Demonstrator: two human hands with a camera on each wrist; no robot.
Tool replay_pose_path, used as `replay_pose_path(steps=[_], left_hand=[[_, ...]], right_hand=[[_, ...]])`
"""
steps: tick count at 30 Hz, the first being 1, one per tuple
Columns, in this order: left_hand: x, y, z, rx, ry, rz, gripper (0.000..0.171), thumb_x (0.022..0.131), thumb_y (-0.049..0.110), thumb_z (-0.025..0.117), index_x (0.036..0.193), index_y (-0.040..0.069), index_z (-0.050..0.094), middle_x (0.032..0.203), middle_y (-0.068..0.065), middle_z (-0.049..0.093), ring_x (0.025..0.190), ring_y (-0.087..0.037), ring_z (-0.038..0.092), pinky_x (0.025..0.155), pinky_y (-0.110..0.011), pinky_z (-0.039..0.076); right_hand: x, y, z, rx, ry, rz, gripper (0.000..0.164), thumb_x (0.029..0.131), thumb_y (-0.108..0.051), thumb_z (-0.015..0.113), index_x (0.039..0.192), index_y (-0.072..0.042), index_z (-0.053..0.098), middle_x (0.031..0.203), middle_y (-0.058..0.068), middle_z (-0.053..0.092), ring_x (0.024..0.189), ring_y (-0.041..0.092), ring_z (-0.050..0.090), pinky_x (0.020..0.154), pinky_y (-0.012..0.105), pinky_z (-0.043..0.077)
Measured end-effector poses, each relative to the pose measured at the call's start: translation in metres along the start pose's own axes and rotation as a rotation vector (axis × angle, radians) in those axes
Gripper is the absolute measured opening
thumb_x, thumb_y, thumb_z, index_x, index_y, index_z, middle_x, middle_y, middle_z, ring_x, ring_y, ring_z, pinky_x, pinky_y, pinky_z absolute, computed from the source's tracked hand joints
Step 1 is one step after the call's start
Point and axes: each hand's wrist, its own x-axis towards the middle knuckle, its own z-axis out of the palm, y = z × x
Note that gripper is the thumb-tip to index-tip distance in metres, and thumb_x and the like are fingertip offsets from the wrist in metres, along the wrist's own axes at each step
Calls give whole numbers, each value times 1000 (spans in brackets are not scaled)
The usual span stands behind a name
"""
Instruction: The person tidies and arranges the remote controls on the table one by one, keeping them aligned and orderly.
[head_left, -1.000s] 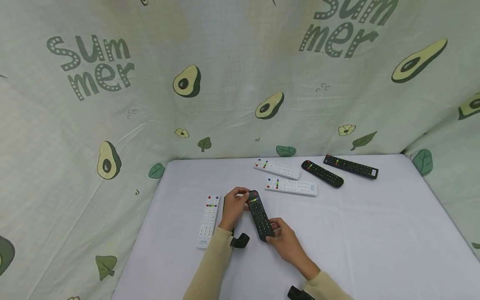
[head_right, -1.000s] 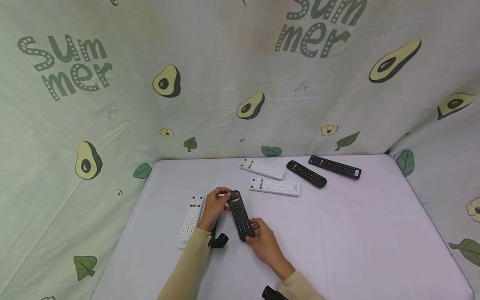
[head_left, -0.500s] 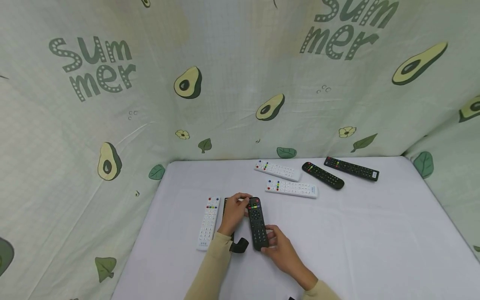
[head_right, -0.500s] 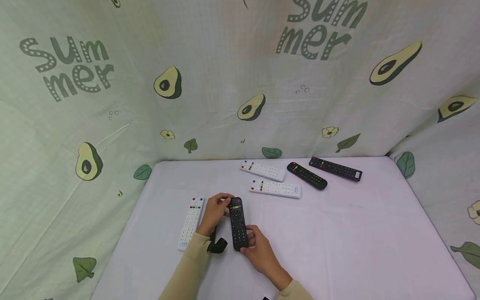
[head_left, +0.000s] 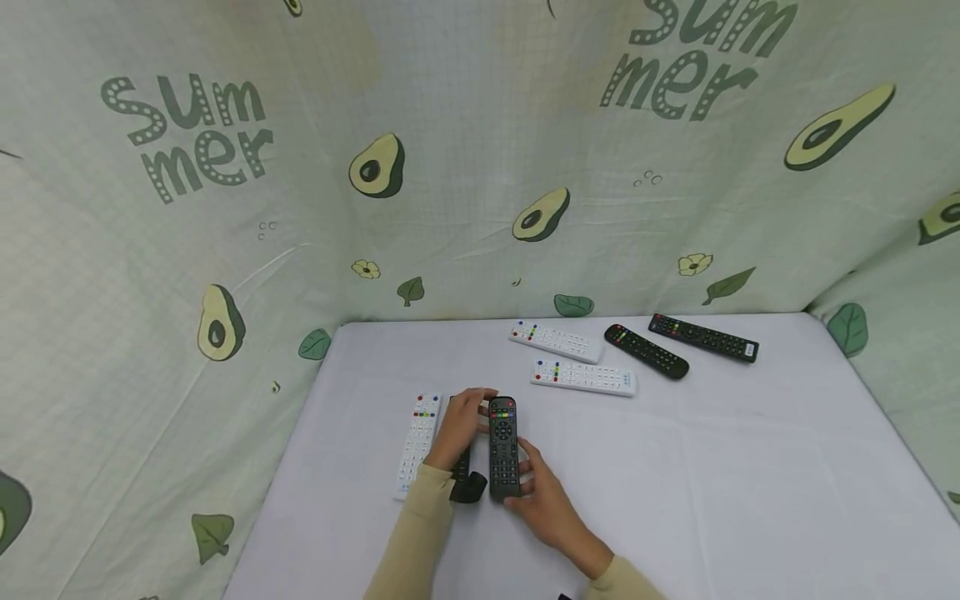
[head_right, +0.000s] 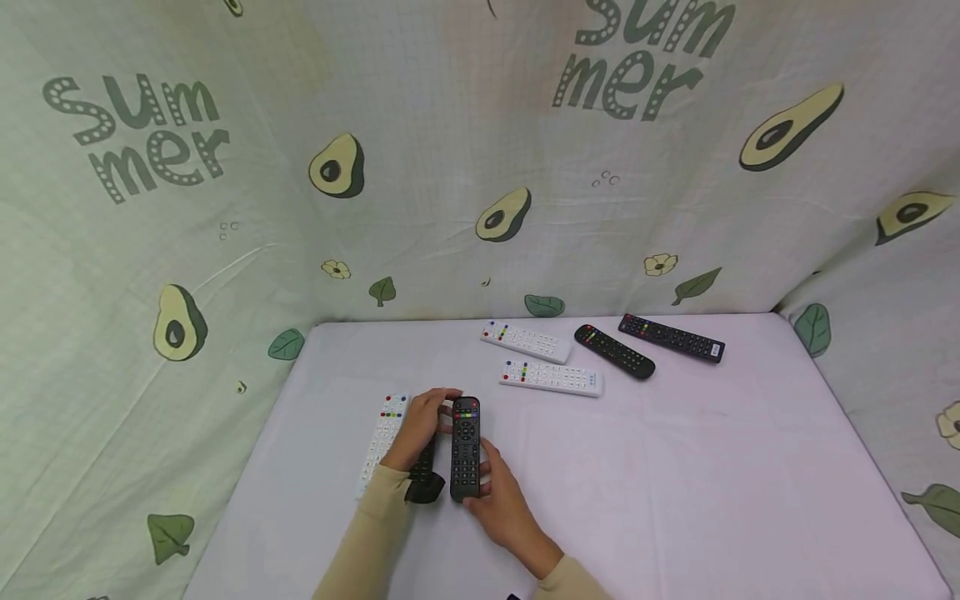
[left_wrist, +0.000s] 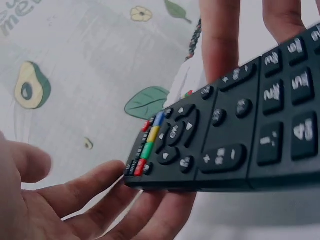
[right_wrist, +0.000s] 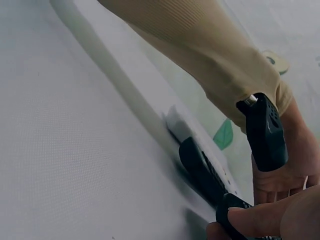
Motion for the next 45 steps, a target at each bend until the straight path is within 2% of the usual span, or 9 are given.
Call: replay_pose_path(steps=[4,7,13,20,24,28,40,45], left_hand=[[0,1,-5,-1,-38,10,58,118,29,23,138,-12,59,132,-29,62,107,-38,67,81,-47,65],[-1,2,-8,8,-50,-3,62,118,32,19,141,-12,57,135,-30,61,111,-40,67,84,-47,64],[-3,4,-10,50,-55,-46,67,118,40,16,145,-6,56,143,-27,57,119,-36,62,92,-45,62],[-2,5,-6,116,-57,-90,63,117,39,18,147,-2,55,146,-25,54,129,-39,56,103,-53,56],[1,3,-5,212,-80,-93,64,116,41,18,152,0,51,156,-24,49,144,-42,47,119,-60,41],[0,1,-2,248,-113,-94,65,116,42,19,158,-1,42,165,-24,40,156,-42,31,128,-61,23],[-2,3,8,307,-109,-107,58,117,38,28,155,-1,46,159,-25,47,151,-44,40,124,-63,31],[-4,3,9,309,-105,-91,56,117,36,30,154,-3,46,157,-26,49,149,-44,42,123,-64,33]], right_hand=[[3,-1,5,-11,-7,-1,95,81,6,80,161,8,28,120,19,58,94,20,65,74,25,58],[5,-2,8,0,-7,-5,95,81,8,79,160,9,28,119,19,58,93,20,65,73,25,58],[9,-4,11,6,4,-18,93,81,9,79,159,12,29,119,21,58,95,22,65,74,26,58],[14,-3,15,-81,18,-56,92,81,9,79,158,15,29,115,19,58,94,21,63,76,27,59],[15,-7,17,-124,20,-73,92,81,10,78,158,16,29,112,19,57,90,19,60,73,27,57],[15,-12,19,-174,15,-74,91,83,8,77,159,14,28,112,20,57,89,18,55,73,29,55],[15,-16,21,-281,-15,-61,90,86,6,77,159,15,26,116,23,51,99,24,59,81,42,58],[14,-17,21,-281,-20,-66,88,87,7,75,159,16,26,116,22,50,96,22,56,80,38,56]])
